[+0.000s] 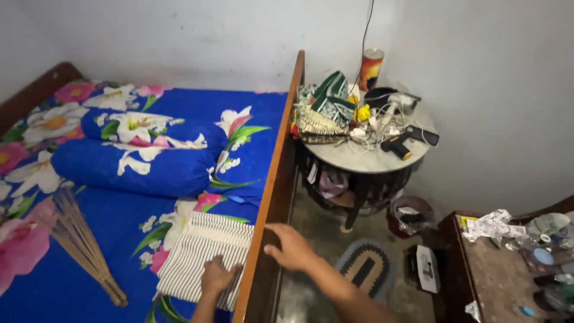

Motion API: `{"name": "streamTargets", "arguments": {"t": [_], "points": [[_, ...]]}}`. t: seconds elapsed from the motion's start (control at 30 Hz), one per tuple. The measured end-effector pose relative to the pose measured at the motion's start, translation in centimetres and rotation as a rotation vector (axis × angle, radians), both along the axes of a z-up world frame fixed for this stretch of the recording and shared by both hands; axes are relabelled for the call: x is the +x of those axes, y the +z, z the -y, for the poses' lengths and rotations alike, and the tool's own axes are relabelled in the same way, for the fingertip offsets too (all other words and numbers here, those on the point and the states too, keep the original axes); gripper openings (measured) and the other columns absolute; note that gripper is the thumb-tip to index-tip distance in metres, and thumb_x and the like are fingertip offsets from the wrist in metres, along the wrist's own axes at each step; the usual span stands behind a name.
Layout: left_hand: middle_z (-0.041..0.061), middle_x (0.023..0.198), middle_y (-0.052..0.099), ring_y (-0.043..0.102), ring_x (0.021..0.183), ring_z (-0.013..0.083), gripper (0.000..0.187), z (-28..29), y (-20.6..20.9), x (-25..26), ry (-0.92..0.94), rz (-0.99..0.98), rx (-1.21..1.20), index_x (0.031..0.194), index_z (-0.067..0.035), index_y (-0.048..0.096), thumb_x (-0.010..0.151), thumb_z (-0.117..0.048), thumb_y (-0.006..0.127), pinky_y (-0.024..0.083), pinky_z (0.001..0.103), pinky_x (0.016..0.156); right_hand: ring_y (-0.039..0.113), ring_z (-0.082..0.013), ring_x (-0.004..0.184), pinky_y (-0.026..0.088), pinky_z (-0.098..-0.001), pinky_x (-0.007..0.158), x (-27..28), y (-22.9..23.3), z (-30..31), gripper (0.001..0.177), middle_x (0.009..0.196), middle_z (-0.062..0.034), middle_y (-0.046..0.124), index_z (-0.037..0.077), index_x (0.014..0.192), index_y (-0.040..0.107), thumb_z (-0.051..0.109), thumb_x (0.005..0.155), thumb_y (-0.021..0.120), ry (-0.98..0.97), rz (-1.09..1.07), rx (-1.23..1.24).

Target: Organizing pillows and bolsters and smoothing sheets to make a bed.

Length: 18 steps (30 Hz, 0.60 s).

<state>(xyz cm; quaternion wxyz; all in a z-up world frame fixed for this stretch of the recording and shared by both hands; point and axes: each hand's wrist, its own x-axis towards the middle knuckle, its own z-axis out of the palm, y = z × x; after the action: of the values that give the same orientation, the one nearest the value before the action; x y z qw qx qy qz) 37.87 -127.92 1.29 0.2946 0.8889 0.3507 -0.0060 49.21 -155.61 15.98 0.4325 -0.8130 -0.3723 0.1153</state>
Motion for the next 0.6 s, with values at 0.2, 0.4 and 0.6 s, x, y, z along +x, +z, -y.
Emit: {"name": "streamTargets", "arguments": {"t": [0.2, 0.4, 0.6], "points": [[0.024, 0.140, 0.058, 0.061, 0.126, 0.0424, 0.080, -0.1, 3.1, 7.8, 0.065, -0.297, 0.133, 0.134, -0.010, 0.064, 0.075, -0.063, 0.078, 0.052, 0.047, 0.105, 0.046, -0.0400, 0.138, 0.036, -0.0477, 0.114, 10.9, -0.7, 0.5, 0.061, 0.146, -0.0214, 0.055, 0.006, 0.141, 0.055, 0.030, 0.089, 0.074, -0.008, 0.188, 0.003], [0.022, 0.119, 0.071, 0.069, 0.114, 0.0381, 0.056, -2.8, 2.8, 21.5, -0.001, -0.371, 0.059, 0.109, -0.005, 0.078, 0.083, -0.055, 0.077, 0.055, 0.044, 0.099, 0.053, -0.0382, 0.133, 0.042, -0.0464, 0.111, 26.8, 2.5, 1.3, 0.059, 0.141, -0.0202, 0.060, 0.007, 0.139, 0.059, 0.034, 0.089, 0.075, -0.021, 0.275, -0.014], [0.018, 0.100, 0.075, 0.072, 0.091, 0.0310, 0.043, 1.7, 11.7, 33.1, 0.046, 0.705, 0.093, 0.113, -0.001, 0.072, 0.083, -0.031, 0.081, 0.056, 0.039, 0.085, 0.066, -0.0383, 0.111, 0.051, -0.0460, 0.096, 43.3, 0.9, 1.8, 0.053, 0.119, -0.0209, 0.070, 0.004, 0.126, 0.067, 0.036, 0.085, 0.076, -0.324, 0.217, 0.090]]}}
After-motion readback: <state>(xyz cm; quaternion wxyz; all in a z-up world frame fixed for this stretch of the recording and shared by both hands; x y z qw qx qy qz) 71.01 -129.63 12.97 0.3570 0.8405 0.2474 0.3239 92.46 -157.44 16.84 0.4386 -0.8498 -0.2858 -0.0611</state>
